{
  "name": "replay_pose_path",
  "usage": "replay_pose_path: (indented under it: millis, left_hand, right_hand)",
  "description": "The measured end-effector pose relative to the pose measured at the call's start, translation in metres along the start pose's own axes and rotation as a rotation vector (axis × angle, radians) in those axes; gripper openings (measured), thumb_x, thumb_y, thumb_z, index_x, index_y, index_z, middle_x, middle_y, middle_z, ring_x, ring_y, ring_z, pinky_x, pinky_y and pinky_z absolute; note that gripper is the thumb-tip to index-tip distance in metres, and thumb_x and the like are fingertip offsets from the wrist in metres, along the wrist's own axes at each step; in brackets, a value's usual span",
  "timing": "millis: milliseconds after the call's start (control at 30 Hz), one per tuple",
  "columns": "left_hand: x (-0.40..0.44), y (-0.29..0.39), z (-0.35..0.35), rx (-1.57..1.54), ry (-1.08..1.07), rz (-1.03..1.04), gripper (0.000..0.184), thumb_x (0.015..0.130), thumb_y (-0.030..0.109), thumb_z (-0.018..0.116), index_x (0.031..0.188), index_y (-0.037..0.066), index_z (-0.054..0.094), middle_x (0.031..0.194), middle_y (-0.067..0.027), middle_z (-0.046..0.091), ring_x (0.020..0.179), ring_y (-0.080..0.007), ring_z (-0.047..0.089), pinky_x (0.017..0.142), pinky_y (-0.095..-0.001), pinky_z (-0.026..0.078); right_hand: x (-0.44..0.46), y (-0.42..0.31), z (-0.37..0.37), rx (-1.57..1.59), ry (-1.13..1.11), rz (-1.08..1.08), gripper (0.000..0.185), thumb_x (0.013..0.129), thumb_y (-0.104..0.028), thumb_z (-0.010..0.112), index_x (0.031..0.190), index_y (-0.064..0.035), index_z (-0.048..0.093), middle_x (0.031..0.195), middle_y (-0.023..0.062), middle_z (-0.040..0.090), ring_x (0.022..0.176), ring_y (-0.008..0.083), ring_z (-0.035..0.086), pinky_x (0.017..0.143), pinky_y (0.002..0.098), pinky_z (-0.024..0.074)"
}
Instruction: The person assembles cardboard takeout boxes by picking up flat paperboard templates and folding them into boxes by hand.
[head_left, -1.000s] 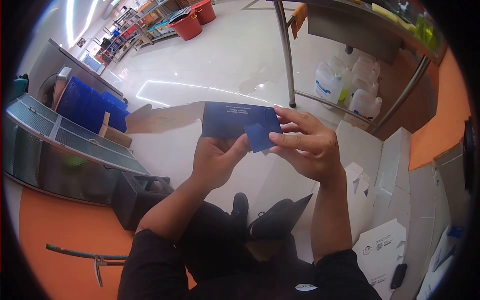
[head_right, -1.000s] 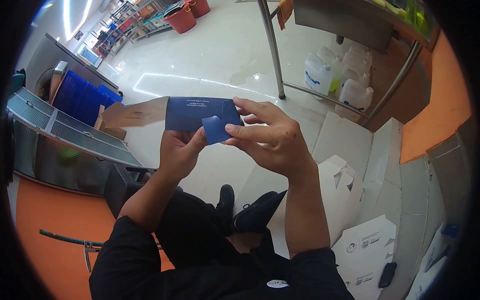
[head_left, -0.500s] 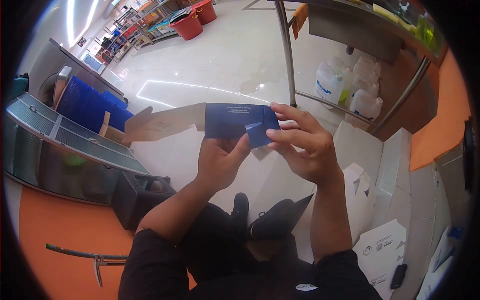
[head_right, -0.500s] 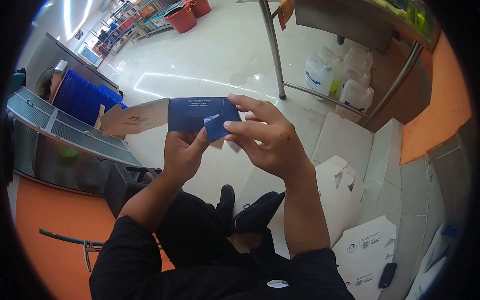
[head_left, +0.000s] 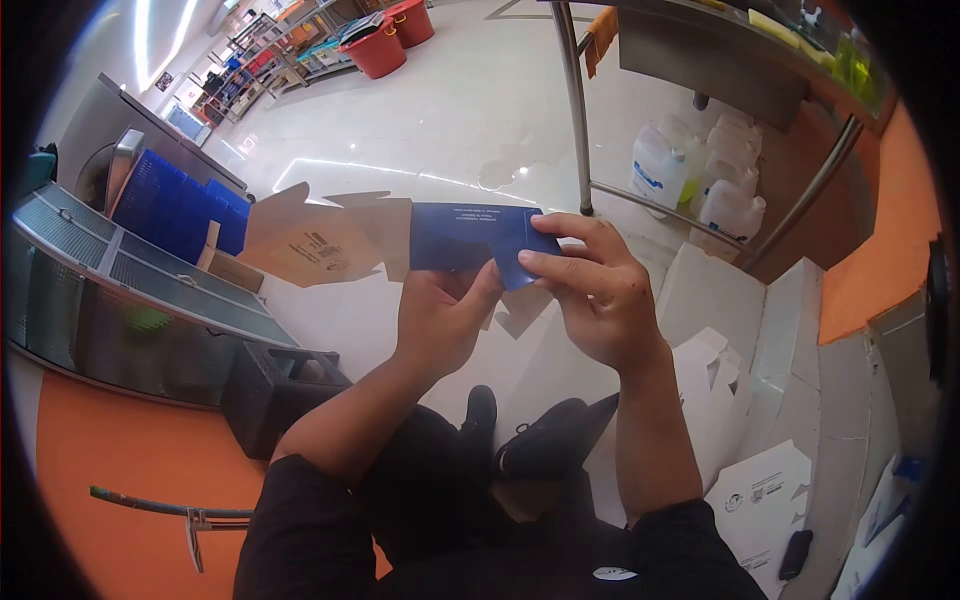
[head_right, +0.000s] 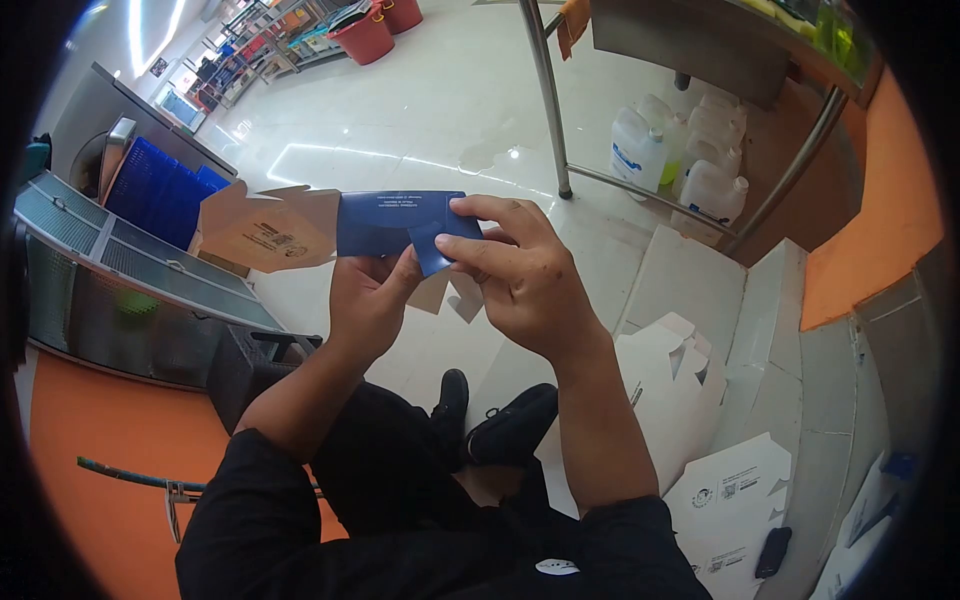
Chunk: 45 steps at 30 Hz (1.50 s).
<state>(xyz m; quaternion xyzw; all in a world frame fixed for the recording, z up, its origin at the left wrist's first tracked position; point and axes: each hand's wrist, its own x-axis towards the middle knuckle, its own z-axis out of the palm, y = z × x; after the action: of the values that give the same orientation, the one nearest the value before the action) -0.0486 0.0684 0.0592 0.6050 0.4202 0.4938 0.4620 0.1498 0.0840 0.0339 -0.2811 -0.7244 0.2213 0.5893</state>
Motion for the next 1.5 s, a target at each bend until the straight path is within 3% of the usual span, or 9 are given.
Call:
replay_pose_path:
  millis: [233,433,533,733,1067,1167,1267,1400,1500]
  left_hand:
    - [-0.004,0.0,0.008,-0.078,-0.065,0.084,0.028,0.103,0.003,0.062,0.131,0.0,0.059,0.126,-0.0094,0.067,0.117,-0.0154,0.064,0.1,-0.0313,0.053]
    - [-0.003,-0.001,0.011,-0.076,-0.066,0.084,0.029,0.103,0.003,0.06,0.132,0.0,0.057,0.125,-0.0102,0.067,0.117,-0.0166,0.065,0.099,-0.0318,0.054]
    - [0.001,-0.002,0.006,-0.074,-0.064,0.051,0.03,0.104,0.005,0.06,0.132,-0.002,0.056,0.126,-0.0116,0.066,0.118,-0.0192,0.065,0.099,-0.0342,0.055]
    - [0.008,0.003,0.003,-0.345,-0.086,0.048,0.044,0.104,0.014,0.063,0.14,-0.003,0.044,0.135,-0.0161,0.059,0.124,-0.0261,0.063,0.103,-0.0414,0.056]
    - [0.007,0.0,0.002,-0.453,-0.129,-0.218,0.055,0.105,0.019,0.063,0.147,-0.003,0.036,0.132,-0.0186,0.063,0.116,-0.0301,0.069,0.101,-0.0419,0.058]
    - [0.009,-0.002,-0.001,-0.495,-0.094,-0.242,0.057,0.105,0.021,0.064,0.149,-0.002,0.036,0.126,-0.0182,0.068,0.112,-0.0286,0.071,0.1,-0.0402,0.058]
    - [0.008,-0.006,-0.001,-0.415,-0.081,-0.22,0.058,0.104,0.022,0.065,0.15,-0.001,0.036,0.122,-0.0165,0.07,0.112,-0.025,0.071,0.1,-0.0378,0.057]
    - [0.008,-0.007,0.001,-0.317,-0.097,-0.27,0.055,0.106,0.016,0.061,0.151,0.0,0.034,0.134,-0.0187,0.065,0.12,-0.027,0.067,0.107,-0.045,0.053]
    - [0.009,-0.008,0.004,-0.237,-0.247,-0.172,0.054,0.108,0.019,0.058,0.153,0.0,0.034,0.138,-0.0176,0.062,0.129,-0.0243,0.06,0.109,-0.0401,0.048]
  right_hand:
    - [0.001,-0.002,0.004,-0.087,0.009,-0.046,0.039,0.079,0.01,0.072,0.111,-0.011,0.081,0.13,0.0149,0.067,0.116,0.0315,0.061,0.09,0.038,0.0592]
    - [0.0,-0.006,0.006,-0.072,0.061,0.01,0.039,0.078,0.002,0.078,0.114,-0.0124,0.08,0.14,0.0159,0.063,0.121,0.035,0.059,0.1,0.0426,0.0534]
    - [0.003,-0.012,0.002,-0.075,0.056,0.065,0.033,0.088,-0.008,0.077,0.12,-0.0139,0.078,0.144,0.0171,0.06,0.128,0.0378,0.057,0.105,0.0443,0.0504]
    - [-0.005,0.013,-0.016,0.682,-0.129,0.378,0.042,0.1,-0.034,0.068,0.138,-0.0157,0.068,0.149,0.0169,0.057,0.135,0.0336,0.055,0.108,0.0437,0.0494]
    - [-0.004,0.014,-0.012,0.262,-0.092,0.193,0.044,0.075,-0.003,0.089,0.117,-0.0121,0.076,0.142,0.0172,0.062,0.127,0.0337,0.063,0.101,0.0417,0.0564]
    - [-0.002,0.012,-0.01,0.19,-0.118,0.156,0.046,0.076,-0.011,0.091,0.118,-0.0114,0.074,0.141,0.0188,0.062,0.125,0.035,0.064,0.1,0.0421,0.0575]
    - [0.003,-0.005,-0.016,0.311,-0.198,0.315,0.054,0.073,-0.006,0.089,0.123,-0.0103,0.07,0.146,0.0176,0.058,0.121,0.0298,0.066,0.1,0.0394,0.0581]
    - [-0.002,0.004,-0.015,0.259,-0.195,0.361,0.046,0.086,-0.02,0.084,0.127,-0.0092,0.065,0.139,0.0186,0.062,0.115,0.0302,0.068,0.091,0.0366,0.06]
    - [-0.003,0.013,-0.02,0.434,-0.127,0.564,0.039,0.092,-0.018,0.077,0.127,-0.0053,0.064,0.13,0.0127,0.065,0.103,0.0199,0.068,0.087,0.0332,0.0598]
